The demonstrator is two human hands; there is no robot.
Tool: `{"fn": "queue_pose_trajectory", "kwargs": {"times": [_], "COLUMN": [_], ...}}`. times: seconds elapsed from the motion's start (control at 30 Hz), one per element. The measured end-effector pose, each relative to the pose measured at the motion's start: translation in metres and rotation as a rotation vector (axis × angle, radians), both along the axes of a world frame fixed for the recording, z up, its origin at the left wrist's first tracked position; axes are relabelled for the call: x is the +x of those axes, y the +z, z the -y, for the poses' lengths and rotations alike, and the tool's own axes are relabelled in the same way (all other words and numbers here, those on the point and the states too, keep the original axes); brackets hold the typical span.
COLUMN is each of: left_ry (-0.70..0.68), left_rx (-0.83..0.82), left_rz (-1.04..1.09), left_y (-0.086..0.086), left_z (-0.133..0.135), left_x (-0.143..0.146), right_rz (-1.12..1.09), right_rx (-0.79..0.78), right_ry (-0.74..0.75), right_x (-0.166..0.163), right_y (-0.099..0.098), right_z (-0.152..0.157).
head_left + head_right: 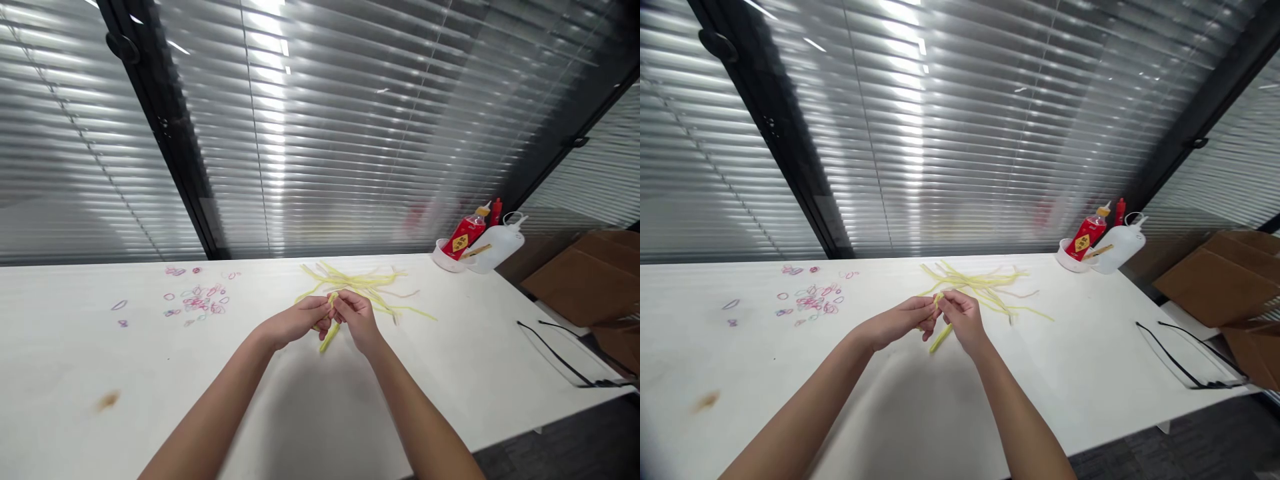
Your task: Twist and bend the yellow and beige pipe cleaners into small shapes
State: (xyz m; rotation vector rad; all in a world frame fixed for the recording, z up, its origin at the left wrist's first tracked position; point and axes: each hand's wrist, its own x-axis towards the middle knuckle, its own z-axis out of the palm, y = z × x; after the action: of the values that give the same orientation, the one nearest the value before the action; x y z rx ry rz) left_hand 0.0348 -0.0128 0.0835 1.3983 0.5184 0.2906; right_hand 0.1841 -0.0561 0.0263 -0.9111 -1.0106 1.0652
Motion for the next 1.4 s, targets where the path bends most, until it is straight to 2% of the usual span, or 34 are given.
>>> {"fn": "queue_pose_trajectory", "kwargs": {"times": [0.37, 0.67, 0.9, 1.1, 1.2, 1.3, 1.4], "left_ry": [-0.050, -0.040, -0.073, -0.023, 0.021, 0.033, 0.047], "left_rx": [0.043, 0.036, 0.055, 0.051, 0.088, 0.145, 0.287], "left_rz": [-0.059, -0.078, -0.058, -0.026, -0.078, -0.177, -0.368], "left_y": [0.001, -0.002, 0.004, 0.001, -0.001, -0.003, -0.011], "left_z": [0.001, 0.000, 0.003, 0.001, 0.000, 0.002, 0.003], "left_x": [-0.003, -0.004, -0.002, 0.000, 0.001, 0.004, 0.006], "right_rz": [-0.101, -0.080, 0.021, -0.033, -0.137, -0.231, -0.266], "right_rx": [-0.081, -0.033, 0.003, -0.048, -0.038, -0.029, -0.031], "right_ry": [0.004, -0.010, -0.030, -0.021, -0.026, -0.138, -0.232], "right_x": [-0.002, -0.001, -0.001, 0.002, 0.009, 0.017, 0.024], "right_y": [0.002, 0.001, 0.000, -0.001, 0.002, 0.003, 0.002], "right_z": [0.000, 0.001, 0.002, -0.001, -0.004, -0.006, -0.009]}}
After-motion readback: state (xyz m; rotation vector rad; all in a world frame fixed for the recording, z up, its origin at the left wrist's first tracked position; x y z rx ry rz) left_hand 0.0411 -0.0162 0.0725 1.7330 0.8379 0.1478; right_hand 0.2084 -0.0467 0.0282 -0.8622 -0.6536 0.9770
